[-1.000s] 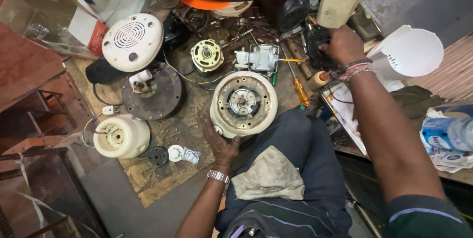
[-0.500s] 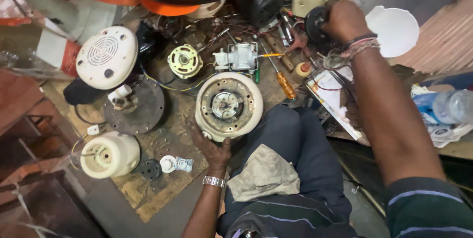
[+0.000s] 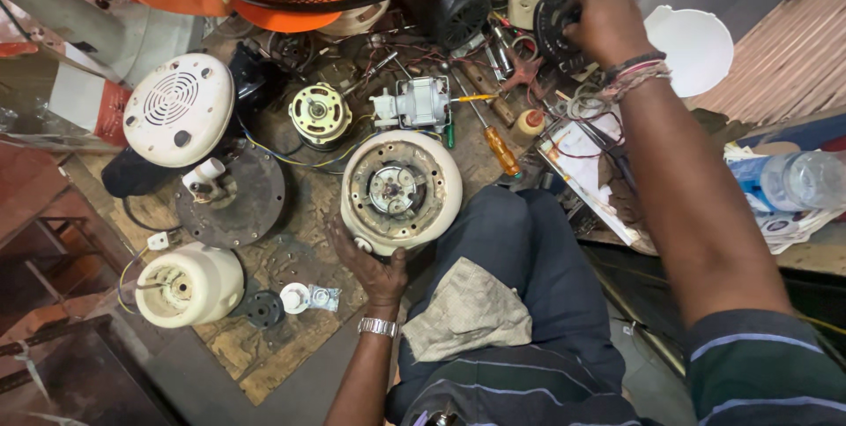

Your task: The person assembles a small white appliance by placing a motor into a base, wiping the interior, inserting a small pink component, and then fitting the outer casing. They use pliers and a screwdriver to adjust internal parts and secure the assembly.

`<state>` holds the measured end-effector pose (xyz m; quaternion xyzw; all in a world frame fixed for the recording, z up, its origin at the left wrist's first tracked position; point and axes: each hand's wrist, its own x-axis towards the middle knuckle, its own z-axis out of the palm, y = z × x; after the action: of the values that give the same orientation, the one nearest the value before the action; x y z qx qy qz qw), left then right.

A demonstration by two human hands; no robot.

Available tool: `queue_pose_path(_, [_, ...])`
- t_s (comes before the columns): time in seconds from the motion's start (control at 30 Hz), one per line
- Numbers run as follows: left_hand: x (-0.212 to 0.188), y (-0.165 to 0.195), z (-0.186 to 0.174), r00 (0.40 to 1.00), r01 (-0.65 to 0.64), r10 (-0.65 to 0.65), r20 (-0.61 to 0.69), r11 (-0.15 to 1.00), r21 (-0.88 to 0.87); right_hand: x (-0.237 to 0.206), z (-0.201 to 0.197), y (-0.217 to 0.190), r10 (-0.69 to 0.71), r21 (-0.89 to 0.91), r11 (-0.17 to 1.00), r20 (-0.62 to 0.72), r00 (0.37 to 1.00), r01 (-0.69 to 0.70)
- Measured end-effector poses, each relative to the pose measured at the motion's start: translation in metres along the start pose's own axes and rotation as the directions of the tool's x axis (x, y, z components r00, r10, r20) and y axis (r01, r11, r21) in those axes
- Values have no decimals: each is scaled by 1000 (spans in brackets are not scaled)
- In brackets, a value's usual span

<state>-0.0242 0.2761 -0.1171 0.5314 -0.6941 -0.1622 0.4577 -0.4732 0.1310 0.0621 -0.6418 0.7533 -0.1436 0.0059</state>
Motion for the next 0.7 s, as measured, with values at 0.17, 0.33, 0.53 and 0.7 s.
queue_pose_path(0.17, [3,2,-1,1000,-20,20,-22,1000,-18,-6,25,-13,62,-71,996,143,988,-52])
queue_pose_path(0.33, [3,5,-1,1000,-1,1,-7,999,-37,-9,39,-18,5,-244,969,188,982,42])
queue_pose_path(0.53, [5,5,-2,999,-31,30,-27,999,-16,4,31,-39,-20,-126,991,158,987,40])
queue_pose_path(0.7, [5,2,-3,999,-19,19,-34,1000,-15,25,51,-89,-142,13,990,201,969,142])
